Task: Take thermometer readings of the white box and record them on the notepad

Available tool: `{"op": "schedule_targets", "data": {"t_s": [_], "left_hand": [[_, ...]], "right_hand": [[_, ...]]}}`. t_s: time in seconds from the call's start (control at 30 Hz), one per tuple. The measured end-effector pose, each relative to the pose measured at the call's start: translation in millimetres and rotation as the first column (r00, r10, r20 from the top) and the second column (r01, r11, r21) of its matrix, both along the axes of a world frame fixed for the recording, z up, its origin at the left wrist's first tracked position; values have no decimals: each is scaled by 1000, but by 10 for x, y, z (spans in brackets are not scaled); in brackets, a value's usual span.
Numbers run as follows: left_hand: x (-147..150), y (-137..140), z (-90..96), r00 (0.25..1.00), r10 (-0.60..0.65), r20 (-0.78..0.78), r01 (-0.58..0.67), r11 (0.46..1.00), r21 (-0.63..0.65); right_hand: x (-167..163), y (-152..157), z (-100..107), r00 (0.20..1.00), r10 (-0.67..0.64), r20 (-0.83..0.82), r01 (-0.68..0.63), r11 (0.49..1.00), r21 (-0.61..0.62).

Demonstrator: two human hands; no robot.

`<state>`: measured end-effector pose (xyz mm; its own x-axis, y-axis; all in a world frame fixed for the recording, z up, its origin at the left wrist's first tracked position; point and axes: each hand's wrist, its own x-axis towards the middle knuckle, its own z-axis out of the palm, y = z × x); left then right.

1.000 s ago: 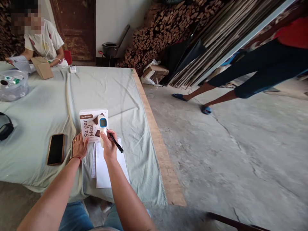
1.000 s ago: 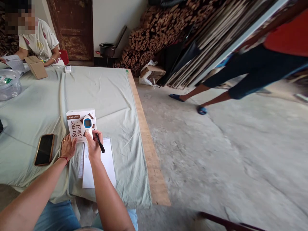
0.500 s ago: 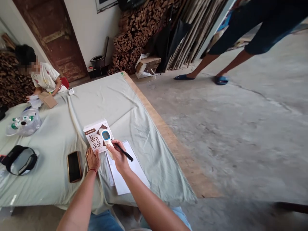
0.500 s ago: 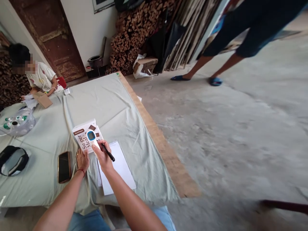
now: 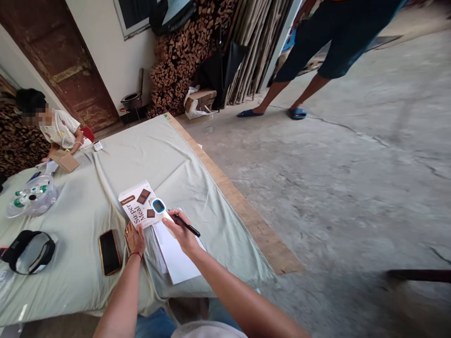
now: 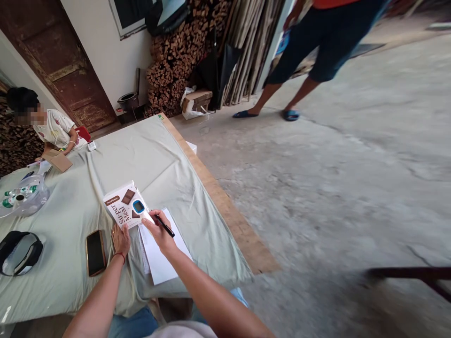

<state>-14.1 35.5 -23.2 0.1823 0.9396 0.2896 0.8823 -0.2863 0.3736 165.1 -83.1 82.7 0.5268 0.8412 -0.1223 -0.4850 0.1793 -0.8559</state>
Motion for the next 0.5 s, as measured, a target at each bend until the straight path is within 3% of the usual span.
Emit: {"op": "schedule_targets", "data": {"t_s": [0.13, 0.2, 0.27, 0.37, 0.5], "left_hand": [[-1, -5, -24, 1000, 3, 15, -3, 1000, 5], [-6, -8, -45, 1000, 11, 15, -12, 1000, 9], [-7, -13, -62, 1000, 19, 16, -19, 1000, 13], [1, -25, -66, 1000, 24, 15, -25, 1000, 12], [22, -53, -28, 1000, 12, 5, -12, 1000, -3]], "right_hand": [[127, -49, -244, 981, -69, 182, 76, 997, -33], [205, -69, -439, 932, -134, 338, 163, 985, -61], [290, -89, -659, 853, -160, 497, 240, 965, -101], [404, -118, -970, 704, -96, 704, 302, 937, -174], [500, -145, -1220, 516, -21, 856, 326, 929, -174]]}}
